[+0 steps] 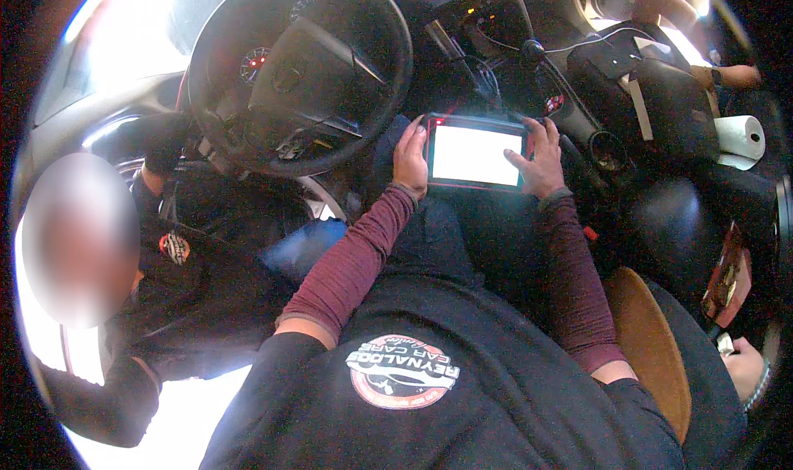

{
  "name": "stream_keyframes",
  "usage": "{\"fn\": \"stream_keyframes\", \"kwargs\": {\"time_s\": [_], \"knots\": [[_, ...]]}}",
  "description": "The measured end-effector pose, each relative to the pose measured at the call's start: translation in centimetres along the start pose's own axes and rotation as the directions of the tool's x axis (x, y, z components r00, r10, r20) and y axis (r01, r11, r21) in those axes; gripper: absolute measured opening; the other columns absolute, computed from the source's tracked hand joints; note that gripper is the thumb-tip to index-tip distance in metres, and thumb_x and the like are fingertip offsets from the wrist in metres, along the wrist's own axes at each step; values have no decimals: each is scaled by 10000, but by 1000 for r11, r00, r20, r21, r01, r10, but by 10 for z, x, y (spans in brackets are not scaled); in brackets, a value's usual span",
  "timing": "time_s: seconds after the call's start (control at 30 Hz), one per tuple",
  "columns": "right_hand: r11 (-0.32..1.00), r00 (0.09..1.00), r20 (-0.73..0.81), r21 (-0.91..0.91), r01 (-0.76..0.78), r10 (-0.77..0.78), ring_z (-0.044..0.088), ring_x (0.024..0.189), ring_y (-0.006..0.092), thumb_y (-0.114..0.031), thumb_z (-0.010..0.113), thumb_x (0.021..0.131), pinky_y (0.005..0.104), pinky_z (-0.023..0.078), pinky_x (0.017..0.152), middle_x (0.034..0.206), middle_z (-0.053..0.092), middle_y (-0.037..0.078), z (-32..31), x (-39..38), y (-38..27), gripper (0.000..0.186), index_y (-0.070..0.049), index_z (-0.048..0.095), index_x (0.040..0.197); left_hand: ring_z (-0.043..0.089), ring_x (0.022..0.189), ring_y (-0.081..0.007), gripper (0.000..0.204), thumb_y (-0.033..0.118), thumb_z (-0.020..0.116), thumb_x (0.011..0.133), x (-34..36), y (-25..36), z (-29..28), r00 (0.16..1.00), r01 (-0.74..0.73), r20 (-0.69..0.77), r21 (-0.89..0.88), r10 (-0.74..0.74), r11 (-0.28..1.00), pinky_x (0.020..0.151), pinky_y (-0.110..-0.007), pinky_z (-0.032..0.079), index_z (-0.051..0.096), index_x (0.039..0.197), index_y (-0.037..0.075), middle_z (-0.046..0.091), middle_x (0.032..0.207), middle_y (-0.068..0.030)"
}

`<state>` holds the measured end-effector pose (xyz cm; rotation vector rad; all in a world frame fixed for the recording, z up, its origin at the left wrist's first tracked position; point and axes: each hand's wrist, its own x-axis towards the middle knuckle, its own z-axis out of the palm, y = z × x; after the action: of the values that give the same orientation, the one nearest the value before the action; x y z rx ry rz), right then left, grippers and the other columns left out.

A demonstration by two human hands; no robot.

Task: Using a handheld diagnostic scanner inside a vehicle to check for error codes while interacting with another mechanic.

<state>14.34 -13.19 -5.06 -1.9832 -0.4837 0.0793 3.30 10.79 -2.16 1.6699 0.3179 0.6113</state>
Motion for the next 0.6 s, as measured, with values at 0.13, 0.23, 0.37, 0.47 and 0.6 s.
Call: {"fn": "stream_keyframes", "kwargs": {"time_s": [0.13, 0.23, 0.37, 0.47, 0.6], "knots": [[996, 996, 66, -61, 64, -60, 290, 1387, 472, -359, 824, 656, 547, 323, 1126, 1557, 209, 244, -10, -1, 2, 901, -192, 415, 1442, 612, 1081, -178, 390, 202, 351, 1027, -5, 9, 5, 999, 32, 15, 11, -32, 999, 981, -306, 463, 558, 1285, -6, 644, 1196, -99], [996, 996, 74, -70, 53, -48, 281, 1392, 476, -330, 819, 659, 548, 314, 1131, 1556, 211, 246, -7, -1, 4, 910, -194, 396, 1454, 558, 1172, -178, 432, 197, 393, 1027, -7, 19, 8, 999, 35, -23, 30, -35, 999, 1041, -285, 398, 513, 1347, -67, 613, 1270, -115], [995, 997, -5, -53, 81, -81, 305, 1378, 482, -304, 806, 672, 538, 313, 1130, 1550, 221, 250, -1, 3, 20, 865, -187, 418, 1436, 556, 1181, -177, 440, 207, 393, 1031, -14, 38, 15, 998, 17, 53, 99, -22, 995, 1045, -285, 396, 497, 1362, -65, 607, 1280, -116], [997, 997, -2, -40, 71, -71, 324, 1367, 480, -301, 800, 682, 530, 317, 1128, 1545, 230, 251, -2, 1, 8, 834, -188, 433, 1423, 552, 1192, -178, 446, 209, 393, 1030, -13, 35, 11, 998, 36, 57, 23, -38, 999, 1051, -287, 393, 485, 1373, -60, 599, 1294, -121], [997, 998, -19, -42, 60, -60, 332, 1364, 474, -306, 794, 693, 526, 318, 1128, 1541, 238, 249, -2, 0, 3, 813, -193, 442, 1416, 550, 1199, -180, 445, 205, 393, 1028, -9, 26, 7, 994, 93, 61, -73, -89, 993, 1056, -290, 392, 478, 1378, -58, 592, 1306, -122]]}}
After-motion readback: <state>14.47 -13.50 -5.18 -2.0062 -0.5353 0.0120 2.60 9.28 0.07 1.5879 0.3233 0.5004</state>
